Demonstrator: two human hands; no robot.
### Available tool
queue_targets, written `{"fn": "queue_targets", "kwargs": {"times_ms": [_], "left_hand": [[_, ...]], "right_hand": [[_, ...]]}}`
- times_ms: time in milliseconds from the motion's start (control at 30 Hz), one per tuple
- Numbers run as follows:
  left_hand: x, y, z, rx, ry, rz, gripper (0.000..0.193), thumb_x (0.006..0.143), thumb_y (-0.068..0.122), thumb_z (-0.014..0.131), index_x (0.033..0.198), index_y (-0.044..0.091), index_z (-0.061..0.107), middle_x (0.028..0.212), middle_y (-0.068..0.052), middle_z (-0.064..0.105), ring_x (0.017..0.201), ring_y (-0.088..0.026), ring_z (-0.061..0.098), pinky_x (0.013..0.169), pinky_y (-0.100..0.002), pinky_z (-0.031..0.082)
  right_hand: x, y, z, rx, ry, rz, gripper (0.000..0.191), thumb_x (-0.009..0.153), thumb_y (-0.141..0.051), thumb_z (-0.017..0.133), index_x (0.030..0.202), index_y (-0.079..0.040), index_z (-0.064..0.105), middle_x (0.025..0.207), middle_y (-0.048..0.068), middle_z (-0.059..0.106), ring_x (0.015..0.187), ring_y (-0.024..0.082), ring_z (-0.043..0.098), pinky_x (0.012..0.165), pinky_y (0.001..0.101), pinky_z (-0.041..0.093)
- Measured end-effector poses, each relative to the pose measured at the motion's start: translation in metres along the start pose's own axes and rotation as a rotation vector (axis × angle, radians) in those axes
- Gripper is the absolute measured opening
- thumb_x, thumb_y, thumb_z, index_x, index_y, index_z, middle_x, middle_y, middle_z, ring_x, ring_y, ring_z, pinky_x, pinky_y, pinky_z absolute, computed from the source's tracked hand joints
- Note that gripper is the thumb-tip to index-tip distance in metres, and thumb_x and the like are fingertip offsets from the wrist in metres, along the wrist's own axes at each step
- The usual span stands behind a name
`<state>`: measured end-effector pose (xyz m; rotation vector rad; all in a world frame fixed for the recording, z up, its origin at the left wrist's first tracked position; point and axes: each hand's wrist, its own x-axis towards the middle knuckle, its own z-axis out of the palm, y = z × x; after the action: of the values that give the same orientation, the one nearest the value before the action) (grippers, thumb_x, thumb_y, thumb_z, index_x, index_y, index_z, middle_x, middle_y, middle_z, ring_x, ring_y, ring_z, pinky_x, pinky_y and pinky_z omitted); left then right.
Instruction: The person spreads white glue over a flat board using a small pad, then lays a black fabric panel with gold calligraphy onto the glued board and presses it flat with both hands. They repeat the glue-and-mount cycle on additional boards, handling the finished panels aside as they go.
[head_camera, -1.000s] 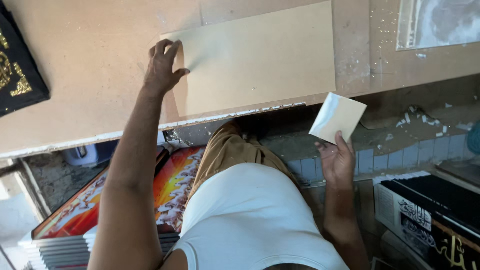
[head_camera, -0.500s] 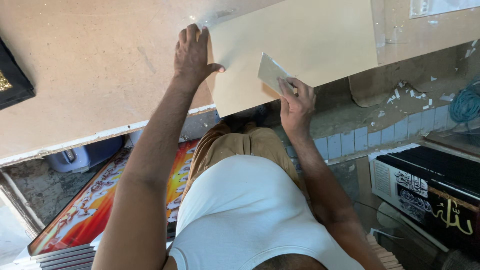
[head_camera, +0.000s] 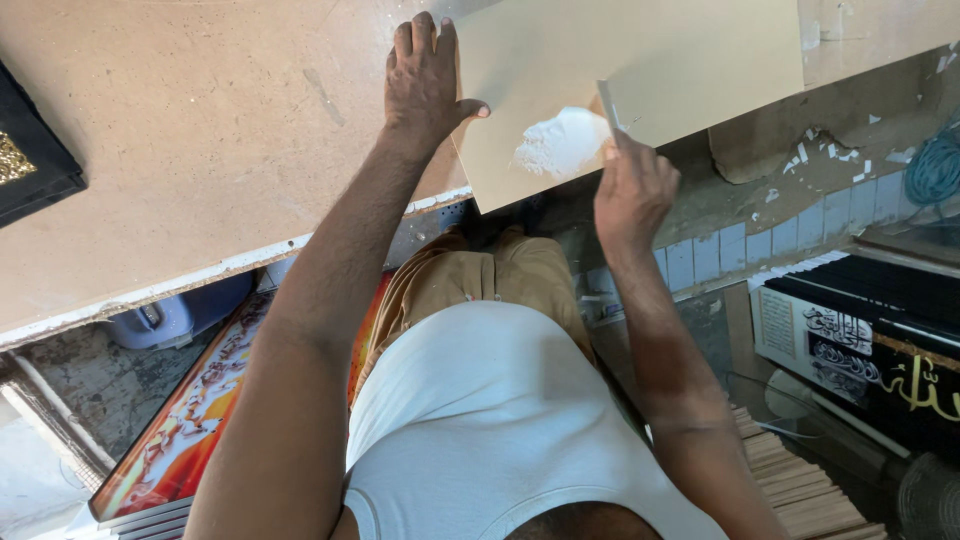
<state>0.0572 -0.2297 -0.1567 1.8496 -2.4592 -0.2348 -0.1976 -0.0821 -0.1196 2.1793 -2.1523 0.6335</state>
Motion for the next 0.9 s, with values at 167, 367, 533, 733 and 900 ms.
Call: {"fn": "queue_targets", "kwargs": {"times_ms": [167, 367, 533, 733, 900], "left_hand": [[-0.004, -0.001, 0.004, 0.032, 0.008, 0.009, 0.130, 0.060, 0.081, 0.086, 0.147, -0.003, 0.038, 0.136, -0.024, 0.038, 0.129, -0.041, 0.041, 0.099, -0.052, 0.053], [-0.003, -0.012, 0.006, 0.054, -0.080, 0.005, 0.129, 0.064, 0.086, 0.079, 0.148, -0.002, 0.036, 0.140, -0.026, 0.038, 0.127, -0.040, 0.043, 0.100, -0.051, 0.052], [-0.055, -0.016, 0.005, 0.079, -0.056, -0.032, 0.108, 0.072, 0.079, 0.070, 0.147, 0.008, 0.038, 0.141, -0.020, 0.041, 0.124, -0.039, 0.043, 0.090, -0.049, 0.052], [-0.124, -0.024, 0.011, -0.694, -0.311, -0.407, 0.071, 0.087, 0.058, 0.066, 0.130, 0.002, 0.056, 0.097, -0.020, 0.071, 0.095, -0.033, 0.071, 0.086, -0.046, 0.057], [-0.126, -0.010, 0.028, -0.868, -0.436, -0.237, 0.049, 0.094, 0.050, 0.062, 0.103, 0.003, 0.071, 0.077, -0.017, 0.074, 0.080, -0.031, 0.076, 0.077, -0.047, 0.059]], "right_hand": [[-0.053, -0.069, 0.001, 0.185, -0.205, -0.499, 0.023, 0.099, -0.004, 0.060, 0.118, 0.003, 0.070, 0.095, 0.012, 0.065, 0.079, 0.029, 0.058, 0.079, 0.0435, 0.048], [-0.096, -0.050, 0.010, 1.036, -0.341, 0.571, 0.023, 0.108, -0.021, 0.060, 0.115, -0.001, 0.071, 0.106, 0.007, 0.073, 0.098, 0.022, 0.067, 0.089, 0.0387, 0.055], [-0.101, -0.031, 0.021, 1.643, -0.220, 0.954, 0.042, 0.103, -0.017, 0.063, 0.142, -0.005, 0.053, 0.136, 0.007, 0.063, 0.129, 0.020, 0.060, 0.116, 0.0422, 0.043], [-0.073, -0.011, -0.006, 1.658, -0.162, 0.722, 0.028, 0.117, -0.014, 0.061, 0.142, -0.001, 0.058, 0.135, 0.008, 0.067, 0.127, 0.019, 0.065, 0.115, 0.0341, 0.053], [-0.060, 0.016, 0.003, 1.543, 0.071, 0.710, 0.030, 0.119, -0.014, 0.065, 0.145, 0.000, 0.057, 0.133, 0.009, 0.066, 0.118, 0.019, 0.062, 0.107, 0.0357, 0.052]]}}
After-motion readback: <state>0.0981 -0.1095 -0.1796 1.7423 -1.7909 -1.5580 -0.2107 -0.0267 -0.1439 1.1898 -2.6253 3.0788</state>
